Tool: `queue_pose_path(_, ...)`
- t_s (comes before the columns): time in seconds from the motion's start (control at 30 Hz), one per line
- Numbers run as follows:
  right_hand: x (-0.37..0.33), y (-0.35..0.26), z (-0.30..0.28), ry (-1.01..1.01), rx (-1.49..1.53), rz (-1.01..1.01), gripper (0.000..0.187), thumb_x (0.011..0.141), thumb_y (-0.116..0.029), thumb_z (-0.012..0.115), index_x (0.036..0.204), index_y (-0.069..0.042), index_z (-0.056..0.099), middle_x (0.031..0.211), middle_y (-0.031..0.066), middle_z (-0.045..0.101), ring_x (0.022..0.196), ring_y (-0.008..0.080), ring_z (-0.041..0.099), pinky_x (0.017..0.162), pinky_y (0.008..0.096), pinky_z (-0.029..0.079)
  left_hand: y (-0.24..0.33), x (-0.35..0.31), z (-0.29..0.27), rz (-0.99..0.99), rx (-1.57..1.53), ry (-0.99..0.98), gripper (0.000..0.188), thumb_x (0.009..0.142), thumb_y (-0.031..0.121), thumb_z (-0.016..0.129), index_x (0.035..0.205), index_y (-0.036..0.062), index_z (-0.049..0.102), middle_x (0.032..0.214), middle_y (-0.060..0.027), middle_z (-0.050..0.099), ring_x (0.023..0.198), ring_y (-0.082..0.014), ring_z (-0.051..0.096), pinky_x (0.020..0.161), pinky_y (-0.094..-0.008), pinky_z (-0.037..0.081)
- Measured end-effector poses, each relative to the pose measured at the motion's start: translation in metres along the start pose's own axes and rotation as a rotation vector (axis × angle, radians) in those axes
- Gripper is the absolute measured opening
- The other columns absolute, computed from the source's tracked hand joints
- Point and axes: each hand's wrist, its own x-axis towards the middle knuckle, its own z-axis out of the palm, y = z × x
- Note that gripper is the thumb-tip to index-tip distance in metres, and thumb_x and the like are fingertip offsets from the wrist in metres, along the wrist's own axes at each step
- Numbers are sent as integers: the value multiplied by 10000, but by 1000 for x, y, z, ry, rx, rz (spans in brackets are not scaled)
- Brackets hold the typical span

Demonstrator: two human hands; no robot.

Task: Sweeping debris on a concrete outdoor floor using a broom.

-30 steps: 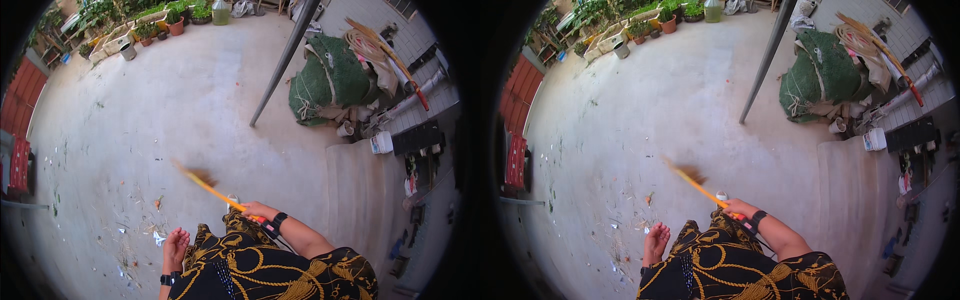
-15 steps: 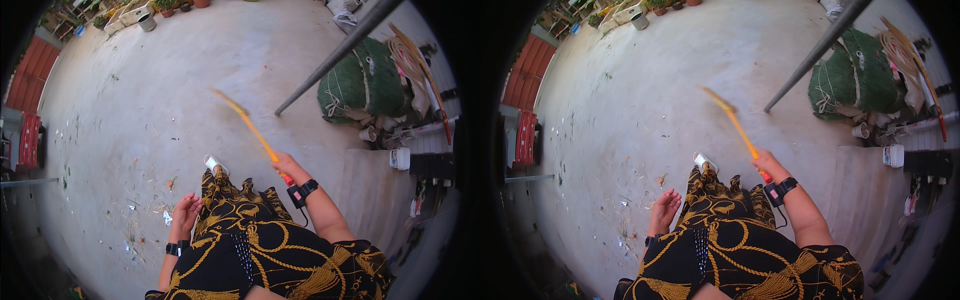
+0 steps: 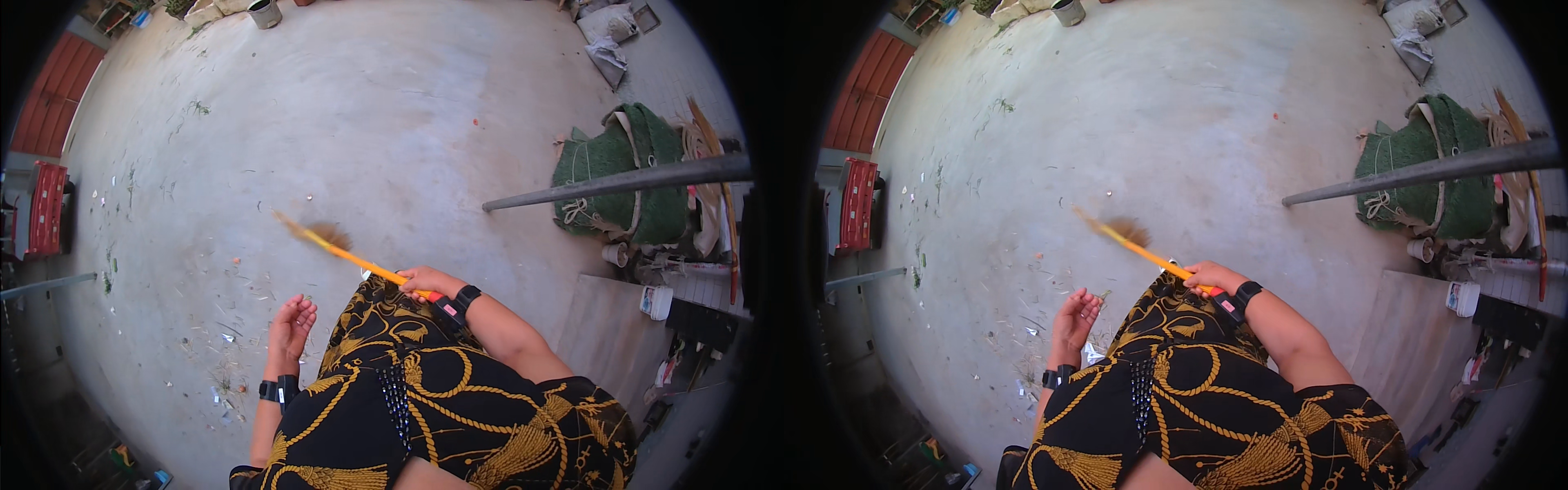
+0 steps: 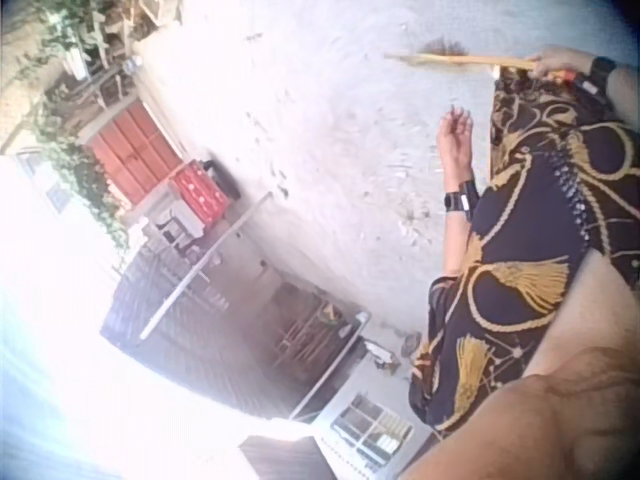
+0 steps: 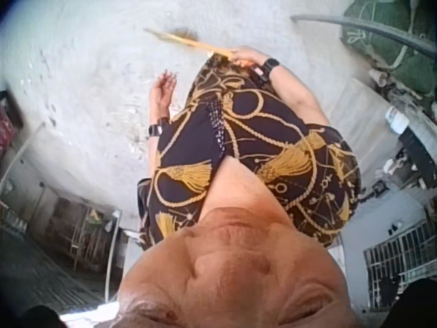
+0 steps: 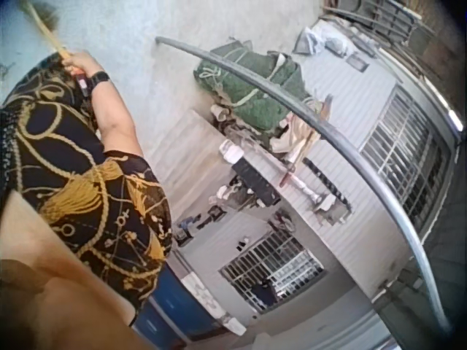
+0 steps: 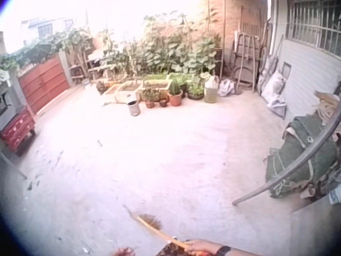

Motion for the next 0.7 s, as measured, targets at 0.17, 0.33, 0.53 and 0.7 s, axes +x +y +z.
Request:
queue_pose_path(0.17,-25,-65,10,54,-193,-107,544,804,-61,575,1315,-58,386,649,3,511,466,69,465,388,210,380,50,29,30,38,17,-29,212,879,114,481,1064,17,518,924,-102,604,855,-230,602,768,-333,498)
queue_pose_path(0.33,-94,-104,-51,410,-199,-273,564,772,-71,579,1310,-122,417,689,11,526,469,63,459,389,214,387,60,56,64,4,18,-17,192,879,111,481,1040,18,525,912,-103,602,852,-233,602,761,-327,501)
queue_pose_path(0.53,-128,-126,-205,978,-240,-226,558,759,-49,541,1300,-120,424,594,19,497,438,102,467,372,265,408,43,80,110,-28,-48,32,177,884,110,468,1027,22,526,896,-103,604,838,-233,605,740,-326,510)
queue_pose_path(0.7,-118,-153,-343,1088,-283,-95,346,725,-22,528,1070,-7,542,577,67,521,440,153,511,374,306,418,35,91,155,-20,-107,97,184,884,109,468,1036,23,524,900,-101,612,854,-228,605,748,-326,509)
